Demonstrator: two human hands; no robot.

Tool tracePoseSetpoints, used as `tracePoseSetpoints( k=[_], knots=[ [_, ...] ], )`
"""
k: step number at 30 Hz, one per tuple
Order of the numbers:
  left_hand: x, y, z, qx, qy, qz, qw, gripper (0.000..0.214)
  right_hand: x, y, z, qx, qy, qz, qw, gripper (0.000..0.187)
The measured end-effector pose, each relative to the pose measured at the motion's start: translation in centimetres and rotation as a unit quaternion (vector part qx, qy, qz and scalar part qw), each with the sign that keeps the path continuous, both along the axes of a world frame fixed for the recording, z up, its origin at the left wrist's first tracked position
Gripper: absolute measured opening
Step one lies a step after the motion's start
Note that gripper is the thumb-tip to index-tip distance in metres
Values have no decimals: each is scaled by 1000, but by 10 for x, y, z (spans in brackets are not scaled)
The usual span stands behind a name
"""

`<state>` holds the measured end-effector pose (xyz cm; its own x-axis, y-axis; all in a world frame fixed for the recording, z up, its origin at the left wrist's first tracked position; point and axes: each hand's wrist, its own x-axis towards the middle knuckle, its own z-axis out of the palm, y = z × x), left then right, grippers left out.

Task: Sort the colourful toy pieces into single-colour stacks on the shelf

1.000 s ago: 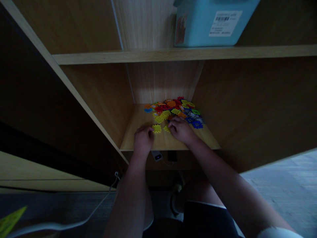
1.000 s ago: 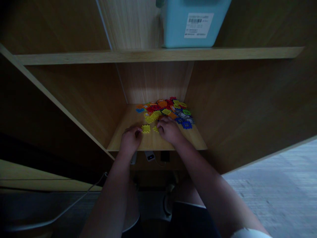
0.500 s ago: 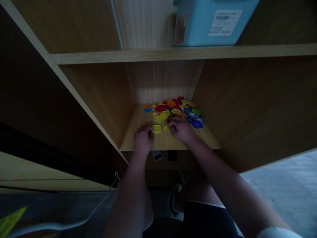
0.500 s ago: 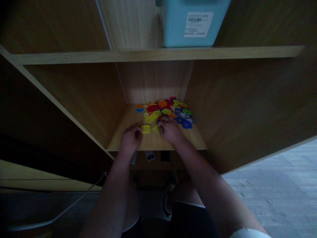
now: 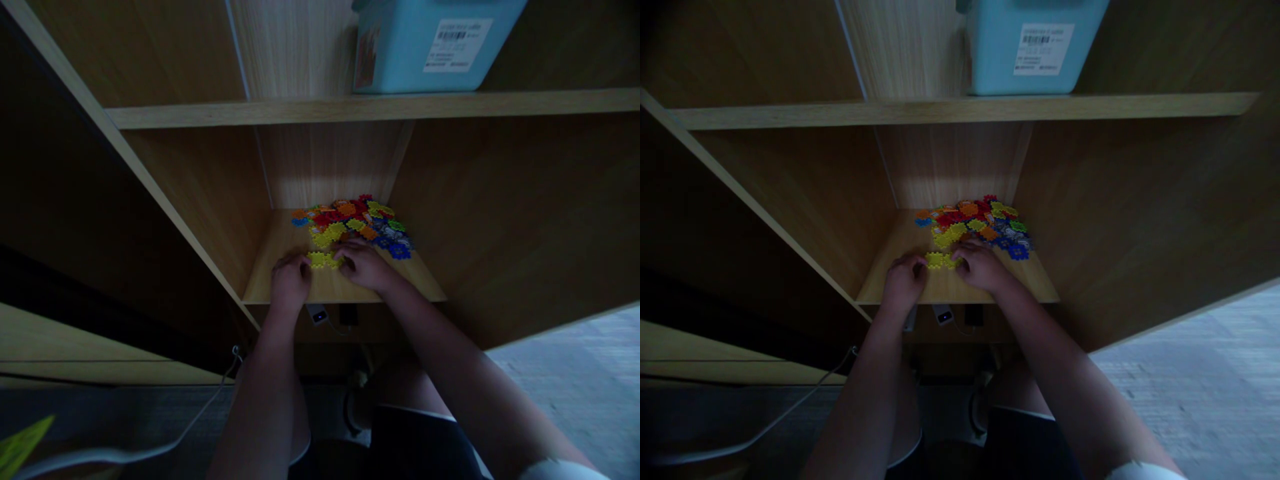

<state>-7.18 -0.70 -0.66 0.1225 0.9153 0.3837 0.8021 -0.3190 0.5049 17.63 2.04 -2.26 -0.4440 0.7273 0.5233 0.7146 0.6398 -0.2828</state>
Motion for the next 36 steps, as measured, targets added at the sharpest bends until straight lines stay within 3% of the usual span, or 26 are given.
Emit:
tracePoseSetpoints(
  k=[8, 14, 21, 36],
  knots=[
    [1, -1, 0, 1, -4, 11, 1000, 20, 0, -2, 1, -8, -22, -26, 999, 17],
    [0, 1, -2, -2, -2, 8, 1000, 20, 1, 1, 0, 0, 18, -54, 998, 19],
    [1, -1, 2, -13, 2, 15, 1000, 22, 0, -3, 3, -5, -16, -20, 1000, 10],
    [0, 0, -1, 0, -10, 28, 1000, 22, 2, -6, 4, -41, -9, 30, 999, 32]
  ],
)
